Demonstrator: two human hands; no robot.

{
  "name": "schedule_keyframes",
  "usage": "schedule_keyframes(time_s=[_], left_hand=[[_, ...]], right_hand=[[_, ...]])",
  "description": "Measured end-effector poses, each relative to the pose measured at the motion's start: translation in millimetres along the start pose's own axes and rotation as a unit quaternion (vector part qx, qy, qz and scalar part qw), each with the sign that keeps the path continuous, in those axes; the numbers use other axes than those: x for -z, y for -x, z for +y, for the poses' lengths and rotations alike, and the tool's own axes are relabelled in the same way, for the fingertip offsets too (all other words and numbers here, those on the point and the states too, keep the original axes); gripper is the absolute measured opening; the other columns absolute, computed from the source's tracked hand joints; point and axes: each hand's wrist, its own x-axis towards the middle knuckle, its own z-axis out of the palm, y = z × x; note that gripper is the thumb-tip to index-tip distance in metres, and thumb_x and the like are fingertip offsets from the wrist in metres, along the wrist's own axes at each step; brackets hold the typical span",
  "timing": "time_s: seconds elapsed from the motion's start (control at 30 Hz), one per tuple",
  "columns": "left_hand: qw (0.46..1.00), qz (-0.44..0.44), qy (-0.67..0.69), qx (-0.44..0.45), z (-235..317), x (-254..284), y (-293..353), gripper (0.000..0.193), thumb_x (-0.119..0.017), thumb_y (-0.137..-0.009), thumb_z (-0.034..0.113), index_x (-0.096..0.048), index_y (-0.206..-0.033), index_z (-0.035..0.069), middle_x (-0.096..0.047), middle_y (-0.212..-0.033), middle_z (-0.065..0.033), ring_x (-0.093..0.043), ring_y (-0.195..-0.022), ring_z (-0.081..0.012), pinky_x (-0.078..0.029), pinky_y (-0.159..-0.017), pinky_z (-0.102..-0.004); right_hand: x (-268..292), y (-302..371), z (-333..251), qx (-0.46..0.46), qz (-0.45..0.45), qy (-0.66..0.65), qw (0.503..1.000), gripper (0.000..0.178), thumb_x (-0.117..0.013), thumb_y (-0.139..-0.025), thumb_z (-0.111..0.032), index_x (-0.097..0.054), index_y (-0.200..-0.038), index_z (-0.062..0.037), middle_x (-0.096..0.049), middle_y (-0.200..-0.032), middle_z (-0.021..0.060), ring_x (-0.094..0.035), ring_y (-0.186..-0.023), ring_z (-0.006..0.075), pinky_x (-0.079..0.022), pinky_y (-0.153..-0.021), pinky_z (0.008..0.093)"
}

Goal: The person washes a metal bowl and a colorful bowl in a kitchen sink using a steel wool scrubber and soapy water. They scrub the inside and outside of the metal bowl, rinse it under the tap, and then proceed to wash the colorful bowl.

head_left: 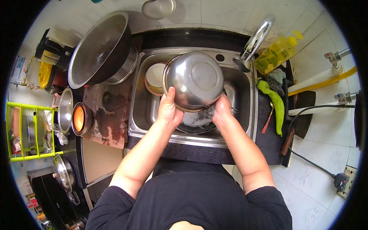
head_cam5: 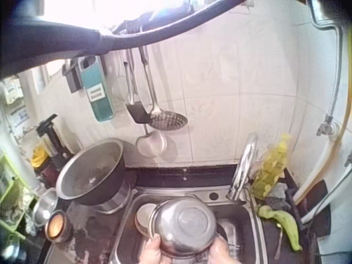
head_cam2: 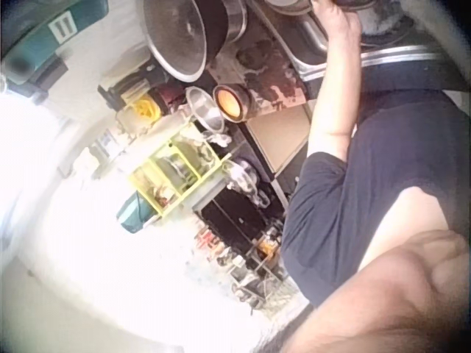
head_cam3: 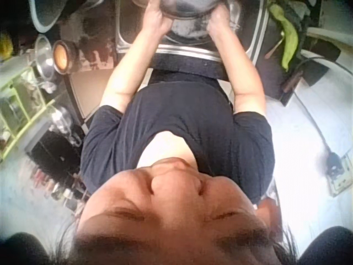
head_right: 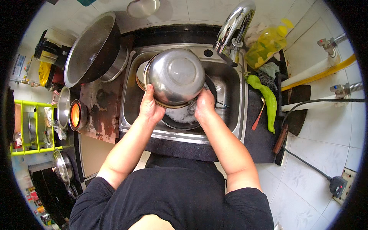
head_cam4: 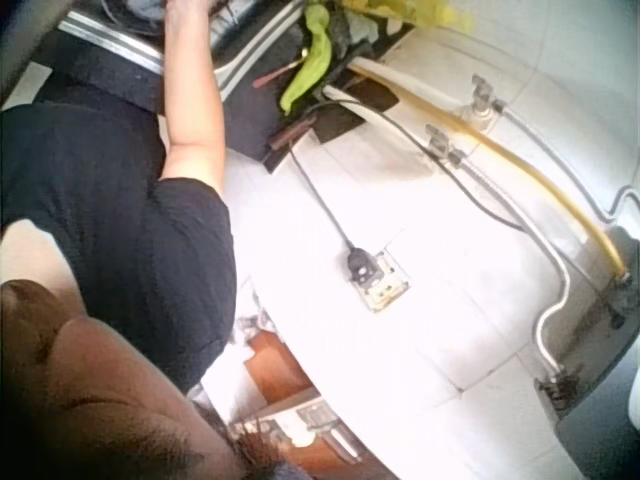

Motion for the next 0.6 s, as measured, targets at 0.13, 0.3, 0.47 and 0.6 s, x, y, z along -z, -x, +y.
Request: schedule_keyframes(time_s=[0.13, 0.3, 0.47, 0.6], left_hand=[[0.998, 0.065, 0.014, 0.015, 12, -12, 8, 0.044, -0.044, -0.092, 0.048, -0.051, -0.113, 0.009, -0.058, -0.103, -0.0017, -0.055, -0.090, -0.0159, -0.047, -0.081, -0.0329], [0.998, 0.057, 0.005, 0.012, 36, 7, 18, 0.048, -0.041, -0.094, 0.047, -0.047, -0.120, 0.007, -0.056, -0.114, -0.0052, -0.054, -0.103, -0.0200, -0.046, -0.091, -0.0384], [0.998, 0.058, -0.022, -0.016, 49, 16, 33, 0.046, -0.043, -0.094, 0.046, -0.048, -0.118, 0.007, -0.057, -0.111, -0.0070, -0.056, -0.099, -0.0203, -0.048, -0.085, -0.0380], [0.995, 0.095, -0.016, -0.014, 63, 22, 37, 0.042, -0.042, -0.094, 0.046, -0.051, -0.111, 0.008, -0.060, -0.094, -0.0049, -0.058, -0.076, -0.0168, -0.050, -0.064, -0.0320]], right_hand=[[11, -6, 6, 0.066, 0.014, 0.155, 0.986, 0.036, -0.051, -0.090, -0.028, -0.057, -0.106, 0.0042, -0.061, -0.104, 0.0133, -0.054, -0.096, 0.0187, -0.041, -0.085, 0.0317], [-16, 18, -31, 0.315, 0.112, 0.269, 0.903, 0.038, -0.054, -0.091, -0.034, -0.050, -0.105, 0.0010, -0.054, -0.094, 0.0089, -0.049, -0.089, 0.0164, -0.041, -0.081, 0.0314], [-73, 49, -33, 0.576, -0.017, 0.538, 0.616, 0.019, -0.067, -0.078, -0.012, -0.061, -0.094, -0.0037, -0.059, -0.103, 0.0109, -0.056, -0.095, 0.0258, -0.044, -0.086, 0.0352], [-114, 91, -5, 0.612, -0.215, 0.541, 0.535, 0.016, -0.068, -0.073, -0.009, -0.067, -0.089, -0.0098, -0.060, -0.107, 0.0088, -0.055, -0.099, 0.0285, -0.043, -0.088, 0.0377]])
